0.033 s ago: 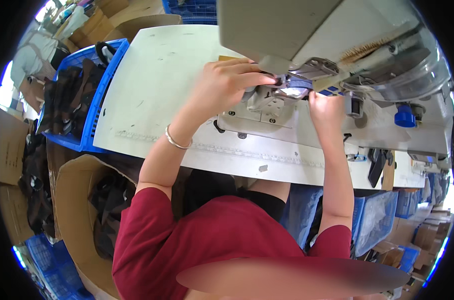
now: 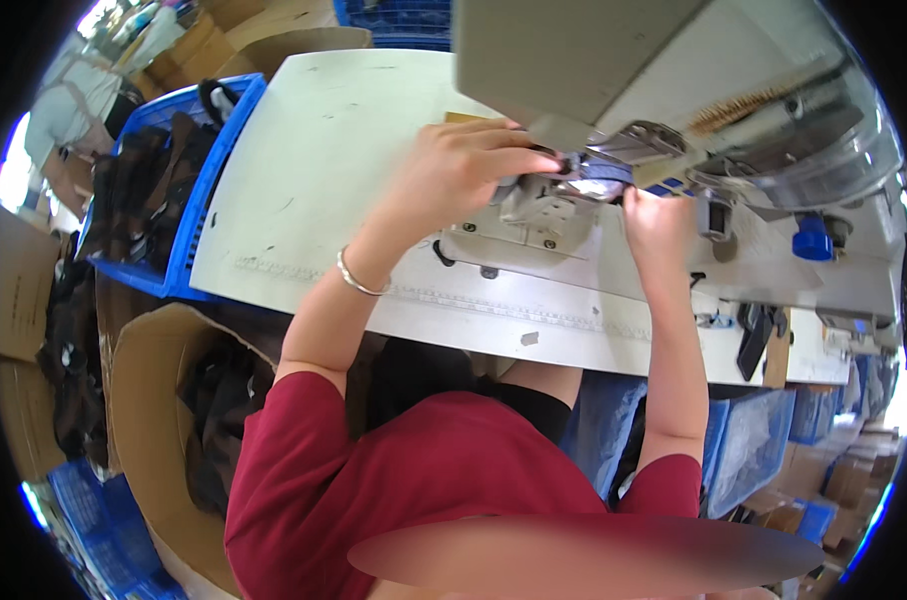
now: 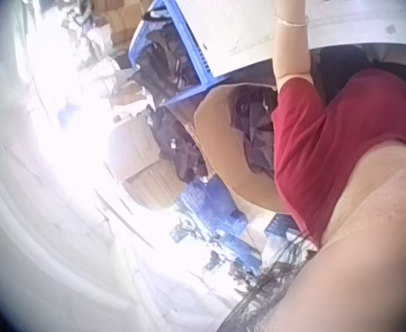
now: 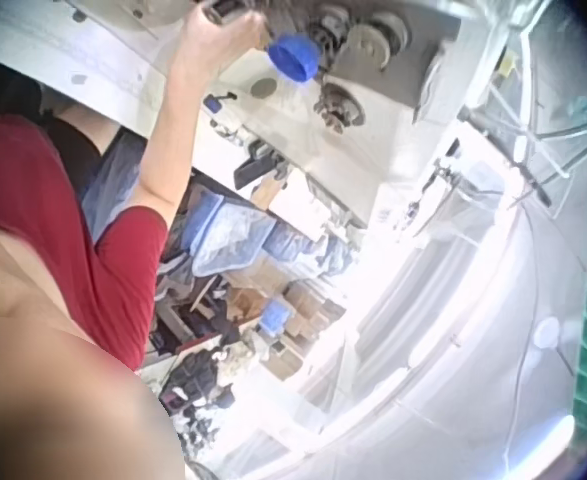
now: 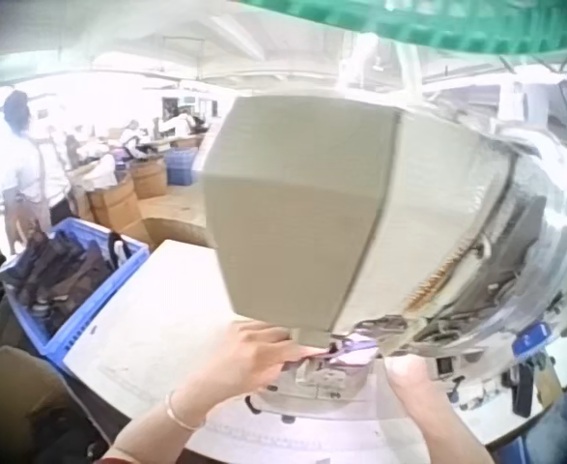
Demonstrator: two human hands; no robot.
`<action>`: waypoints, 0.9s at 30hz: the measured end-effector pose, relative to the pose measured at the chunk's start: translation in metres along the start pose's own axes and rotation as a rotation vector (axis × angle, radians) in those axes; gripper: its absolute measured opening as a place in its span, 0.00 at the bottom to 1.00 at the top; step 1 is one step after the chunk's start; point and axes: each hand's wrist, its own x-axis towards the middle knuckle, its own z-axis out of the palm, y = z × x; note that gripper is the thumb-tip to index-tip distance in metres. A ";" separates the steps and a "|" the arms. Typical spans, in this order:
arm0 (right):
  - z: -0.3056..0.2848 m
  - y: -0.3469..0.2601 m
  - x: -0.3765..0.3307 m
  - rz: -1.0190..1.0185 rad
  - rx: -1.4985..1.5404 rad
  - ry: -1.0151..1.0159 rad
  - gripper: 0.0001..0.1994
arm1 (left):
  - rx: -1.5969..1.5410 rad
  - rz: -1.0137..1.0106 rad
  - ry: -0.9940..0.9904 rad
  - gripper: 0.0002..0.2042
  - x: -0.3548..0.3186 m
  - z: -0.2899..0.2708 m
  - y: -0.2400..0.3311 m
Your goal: The person sews boot uppers using an industrial sewing machine, rotating and guiding the shoe parts under the needle by hand to stitch the pieces together.
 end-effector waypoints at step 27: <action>-0.020 -0.150 -0.020 0.809 2.046 -0.546 0.10 | 0.159 -0.313 -0.350 0.22 -0.091 -0.084 0.110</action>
